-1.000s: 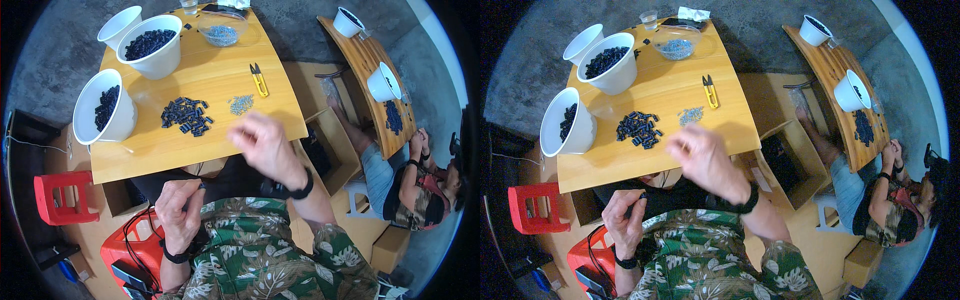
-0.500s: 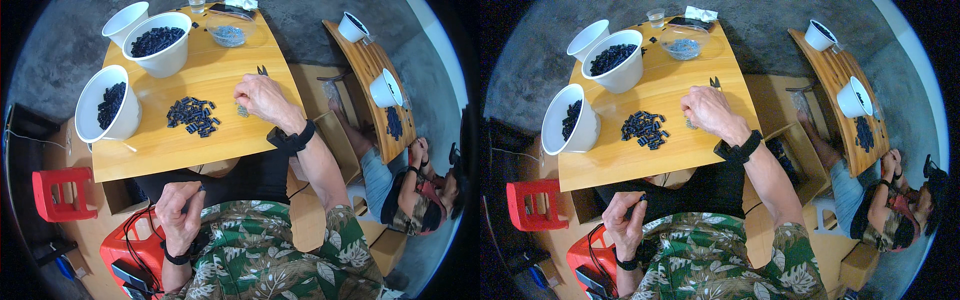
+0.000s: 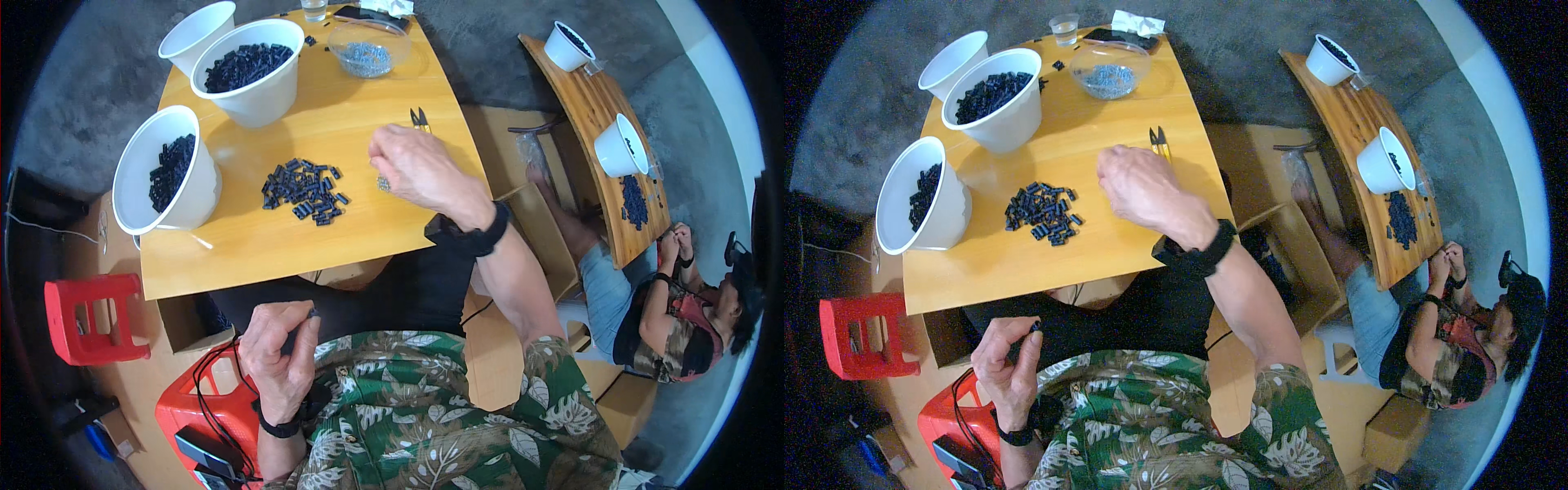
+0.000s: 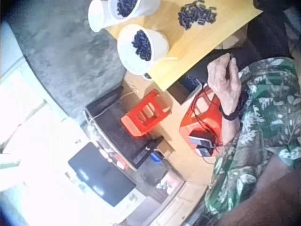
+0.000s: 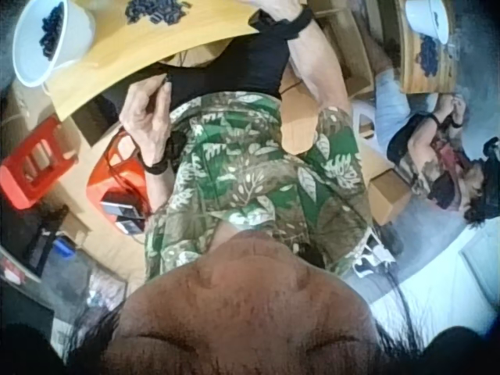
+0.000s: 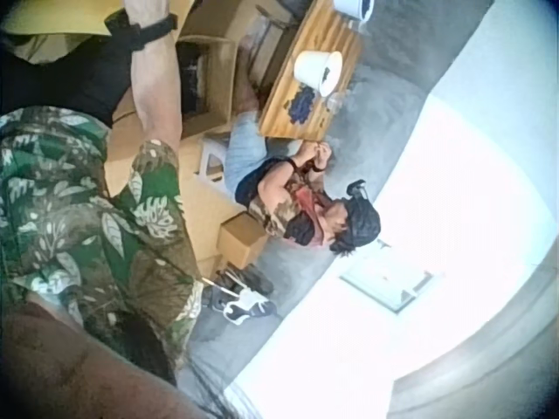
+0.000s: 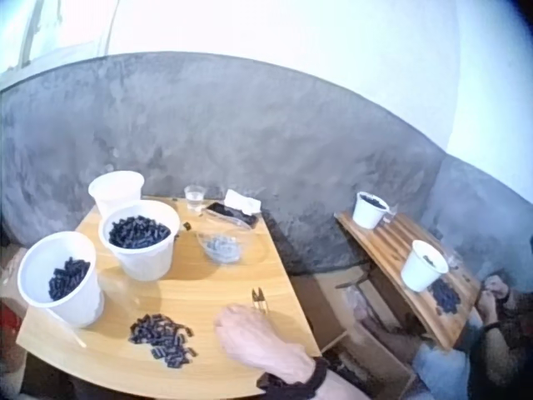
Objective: Inserting small metal pins or components into blue plastic cylindrical parts.
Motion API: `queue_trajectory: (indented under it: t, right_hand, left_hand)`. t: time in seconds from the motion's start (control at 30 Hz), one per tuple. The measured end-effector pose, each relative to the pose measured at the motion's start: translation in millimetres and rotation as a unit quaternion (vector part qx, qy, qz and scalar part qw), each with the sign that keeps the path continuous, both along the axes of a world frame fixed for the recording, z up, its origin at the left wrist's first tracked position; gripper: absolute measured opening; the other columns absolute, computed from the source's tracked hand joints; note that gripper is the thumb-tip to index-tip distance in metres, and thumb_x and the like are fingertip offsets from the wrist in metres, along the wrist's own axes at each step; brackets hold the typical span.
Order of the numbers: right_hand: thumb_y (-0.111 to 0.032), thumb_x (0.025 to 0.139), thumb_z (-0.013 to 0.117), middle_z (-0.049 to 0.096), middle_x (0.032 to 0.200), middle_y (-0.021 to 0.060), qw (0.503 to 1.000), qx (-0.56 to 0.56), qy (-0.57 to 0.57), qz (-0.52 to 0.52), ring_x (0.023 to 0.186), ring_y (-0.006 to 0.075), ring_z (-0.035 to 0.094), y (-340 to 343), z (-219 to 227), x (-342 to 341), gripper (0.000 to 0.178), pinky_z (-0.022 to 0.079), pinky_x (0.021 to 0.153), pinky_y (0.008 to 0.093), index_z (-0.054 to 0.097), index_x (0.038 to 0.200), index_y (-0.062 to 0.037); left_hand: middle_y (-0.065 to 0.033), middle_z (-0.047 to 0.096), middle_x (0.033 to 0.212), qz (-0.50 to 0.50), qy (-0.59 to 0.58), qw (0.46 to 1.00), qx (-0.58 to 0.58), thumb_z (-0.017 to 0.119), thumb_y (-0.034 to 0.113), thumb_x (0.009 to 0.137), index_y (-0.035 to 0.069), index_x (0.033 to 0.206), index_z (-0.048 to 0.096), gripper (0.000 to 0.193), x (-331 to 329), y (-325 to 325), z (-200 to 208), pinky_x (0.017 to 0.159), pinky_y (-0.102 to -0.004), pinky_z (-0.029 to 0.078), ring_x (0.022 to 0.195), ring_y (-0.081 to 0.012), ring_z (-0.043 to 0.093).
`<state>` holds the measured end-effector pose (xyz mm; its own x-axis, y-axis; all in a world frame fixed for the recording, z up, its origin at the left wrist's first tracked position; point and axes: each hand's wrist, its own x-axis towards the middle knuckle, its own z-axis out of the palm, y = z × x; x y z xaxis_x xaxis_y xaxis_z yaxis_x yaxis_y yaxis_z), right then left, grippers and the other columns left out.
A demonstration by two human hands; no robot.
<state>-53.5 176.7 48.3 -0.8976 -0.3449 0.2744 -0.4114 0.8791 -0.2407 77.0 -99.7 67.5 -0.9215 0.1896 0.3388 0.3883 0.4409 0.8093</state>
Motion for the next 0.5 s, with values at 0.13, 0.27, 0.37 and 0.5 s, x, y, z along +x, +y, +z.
queue_trajectory:
  t: [0.13, 0.27, 0.37, 0.5]
  right_hand:
    - [-0.007, 0.09, 0.063, 0.067, 0.086, 0.0115, 0.931, -0.334, -0.145, -0.035, 0.077, 0.0238, 0.067, -8.0, 27.0, 44.4, 0.01, 0.055, 0.071, 0.0354, 0.061, 0.094, 0.0018]
    - [-0.004, 0.093, 0.067, 0.065, 0.086, 0.003, 0.765, -0.592, -0.254, -0.018, 0.081, 0.0092, 0.064, -22.8, 22.1, 82.5, 0.008, 0.054, 0.073, 0.0248, 0.062, 0.098, 0.0014]
    - [-0.002, 0.094, 0.065, 0.067, 0.088, 0.0042, 0.708, -0.643, -0.291, 0.007, 0.083, 0.01, 0.066, -25.6, 15.3, 113.3, 0.01, 0.055, 0.076, 0.0241, 0.066, 0.104, 0.0012]
    - [0.002, 0.093, 0.064, 0.069, 0.09, 0.0055, 0.688, -0.664, -0.288, 0.041, 0.084, 0.0121, 0.067, -42.5, 14.5, 133.0, 0.011, 0.055, 0.076, 0.024, 0.07, 0.103, 0.0023]
  left_hand:
    - [-0.012, 0.07, 0.086, -0.001, -0.018, 1.0, 0.001, 0.072, -0.006, 0.075, -0.001, 0.092, 0.071, 0.018, 5.0, -3.2, 0.8, 0.07, -0.0317, 0.051, 0.077, -0.0232, 0.065]
    - [-0.0132, 0.072, 0.087, -0.037, -0.011, 0.998, 0.057, 0.073, -0.005, 0.075, -0.001, 0.091, 0.071, 0.017, 2.7, 2.1, -2.0, 0.071, -0.0322, 0.052, 0.078, -0.0241, 0.067]
    - [-0.0132, 0.073, 0.088, -0.054, -0.046, 0.996, 0.059, 0.073, -0.001, 0.078, -0.002, 0.09, 0.071, 0.012, 8.8, 2.1, 8.4, 0.072, -0.0308, 0.051, 0.079, -0.0216, 0.067]
    - [-0.0132, 0.073, 0.089, -0.072, -0.064, 0.992, 0.087, 0.074, 0.002, 0.079, -0.002, 0.09, 0.071, 0.012, 13.2, -2.9, 7.5, 0.074, -0.0322, 0.052, 0.081, -0.0222, 0.067]
